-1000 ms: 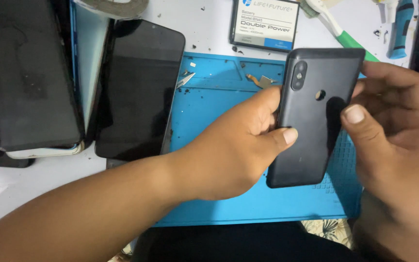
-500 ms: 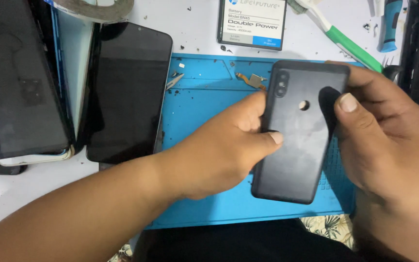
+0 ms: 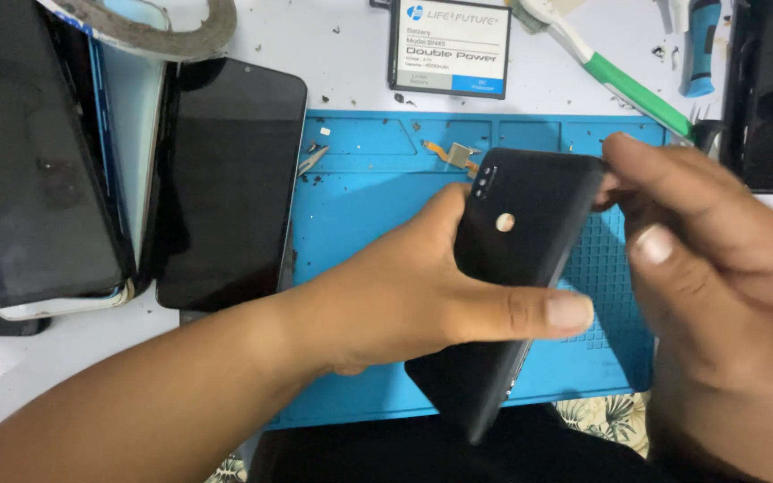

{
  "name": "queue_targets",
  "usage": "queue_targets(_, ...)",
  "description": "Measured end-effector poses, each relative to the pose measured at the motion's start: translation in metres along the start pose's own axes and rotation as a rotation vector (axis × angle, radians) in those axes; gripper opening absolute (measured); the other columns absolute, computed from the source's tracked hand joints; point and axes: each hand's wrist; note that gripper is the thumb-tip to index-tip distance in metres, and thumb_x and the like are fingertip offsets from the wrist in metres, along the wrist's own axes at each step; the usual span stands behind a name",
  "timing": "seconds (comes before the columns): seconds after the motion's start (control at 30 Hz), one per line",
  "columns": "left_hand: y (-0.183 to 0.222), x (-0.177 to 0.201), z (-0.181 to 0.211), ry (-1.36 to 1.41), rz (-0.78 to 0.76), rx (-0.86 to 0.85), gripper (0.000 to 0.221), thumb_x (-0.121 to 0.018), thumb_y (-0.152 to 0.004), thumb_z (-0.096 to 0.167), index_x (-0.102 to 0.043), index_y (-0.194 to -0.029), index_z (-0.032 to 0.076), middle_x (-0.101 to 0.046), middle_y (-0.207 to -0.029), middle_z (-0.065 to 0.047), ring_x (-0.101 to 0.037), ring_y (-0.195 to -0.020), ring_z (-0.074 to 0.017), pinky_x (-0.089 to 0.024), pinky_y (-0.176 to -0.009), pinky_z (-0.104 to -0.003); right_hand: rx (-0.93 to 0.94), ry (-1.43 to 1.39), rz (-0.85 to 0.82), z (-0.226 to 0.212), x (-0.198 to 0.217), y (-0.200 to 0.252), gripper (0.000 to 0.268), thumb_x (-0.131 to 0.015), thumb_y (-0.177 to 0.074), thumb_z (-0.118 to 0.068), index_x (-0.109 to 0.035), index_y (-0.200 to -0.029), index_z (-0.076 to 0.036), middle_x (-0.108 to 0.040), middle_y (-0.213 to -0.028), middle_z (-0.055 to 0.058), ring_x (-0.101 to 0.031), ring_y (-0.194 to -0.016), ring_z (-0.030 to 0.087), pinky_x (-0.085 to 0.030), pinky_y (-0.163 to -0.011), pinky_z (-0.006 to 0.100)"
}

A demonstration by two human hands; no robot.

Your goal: Disassembling a mobile phone by removing screws and prying off the back cover to access internal components.

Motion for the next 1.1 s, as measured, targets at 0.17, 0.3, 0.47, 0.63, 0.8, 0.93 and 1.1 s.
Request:
queue_targets(0.17,-0.004,0.007,-0.011,-0.111,-0.159,-0.382,0.074,-0.07,-0.076,0.042,-0.052,-0.142,0.014,-0.053,-0.157,-0.008,-0.047,-0.153,-0.0237,-0.034,-0.128,-0.038,0.233,-0.006,-0.177,0.007,0.0,0.0,0.067,-0.046,-0.103,-0.005,-0.02,-0.163,0.006,-0.056,-0.147,0.032,-0.059,-0.143,0.039,-0.044,-0.133,0.047)
queue_targets(0.3,-0.002,0.003,0.003,0.052,0.097,0.162,0.108,-0.066,-0.05,0.049,-0.045,-0.15,0.013,-0.063,-0.132,-0.012,-0.067,-0.116,-0.0277,-0.061,-0.083,-0.045,0.172,0.045,-0.088,0.001,-0.009,-0.01,0.053,-0.044,-0.109,-0.009,-0.03,-0.157,0.007,-0.061,-0.14,0.029,-0.061,-0.141,0.04,-0.052,-0.129,0.052)
queue_targets(0.47,-0.001,0.022,-0.003,0.275,-0.005,-0.125,0.061,-0.069,-0.074,0.04,-0.066,-0.123,0.004,-0.071,-0.097,-0.01,-0.07,-0.085,-0.0241,-0.062,-0.075,-0.04,0.037,0.221,0.075,0.021,-0.016,-0.028,0.023,-0.048,-0.116,0.006,-0.055,-0.136,0.013,-0.066,-0.125,0.026,-0.067,-0.121,0.033,-0.056,-0.11,0.041)
queue_targets(0.63,0.007,0.04,0.009,0.453,0.322,-0.597,0.022,-0.073,-0.082,0.03,-0.072,-0.085,0.007,-0.072,-0.081,-0.006,-0.07,-0.078,-0.0234,-0.056,-0.076,-0.043,0.435,0.578,-0.118,0.037,-0.027,-0.038,0.025,-0.063,-0.109,-0.013,-0.07,-0.125,0.004,-0.068,-0.126,0.023,-0.065,-0.117,0.042,-0.049,-0.101,0.053)
queue_targets(0.8,0.006,0.05,0.013,0.299,0.314,-0.849,0.017,-0.061,-0.089,0.027,-0.058,-0.074,0.018,-0.056,-0.075,0.004,-0.052,-0.072,-0.0132,-0.047,-0.073,-0.035,0.574,0.664,-0.256,0.033,-0.034,-0.039,0.023,-0.07,-0.106,-0.016,-0.07,-0.125,-0.003,-0.057,-0.149,0.025,-0.057,-0.101,0.037,-0.04,-0.092,0.048)
queue_targets(0.93,0.003,0.047,0.014,0.421,0.31,-0.823,0.019,-0.061,-0.084,0.021,-0.053,-0.067,0.017,-0.051,-0.068,0.003,-0.047,-0.066,-0.0142,-0.042,-0.067,-0.037,0.629,0.692,-0.231,0.038,-0.033,-0.038,0.026,-0.075,-0.104,-0.01,-0.073,-0.128,-0.002,-0.067,-0.139,0.02,-0.056,-0.097,0.036,-0.044,-0.088,0.047)
queue_targets(1.1,0.003,0.049,0.008,0.324,0.294,-0.882,0.016,-0.061,-0.091,0.027,-0.061,-0.078,0.018,-0.059,-0.078,0.003,-0.055,-0.076,-0.0152,-0.048,-0.076,-0.038,0.605,0.647,-0.109,0.031,-0.03,-0.034,0.017,-0.083,-0.101,-0.001,-0.077,-0.115,0.004,-0.075,-0.123,0.021,-0.069,-0.101,0.036,-0.053,-0.091,0.047)
Point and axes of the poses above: each hand's wrist, its own y-axis away from the middle knuckle, its own x-axis out of the back of the hand, z = x × y
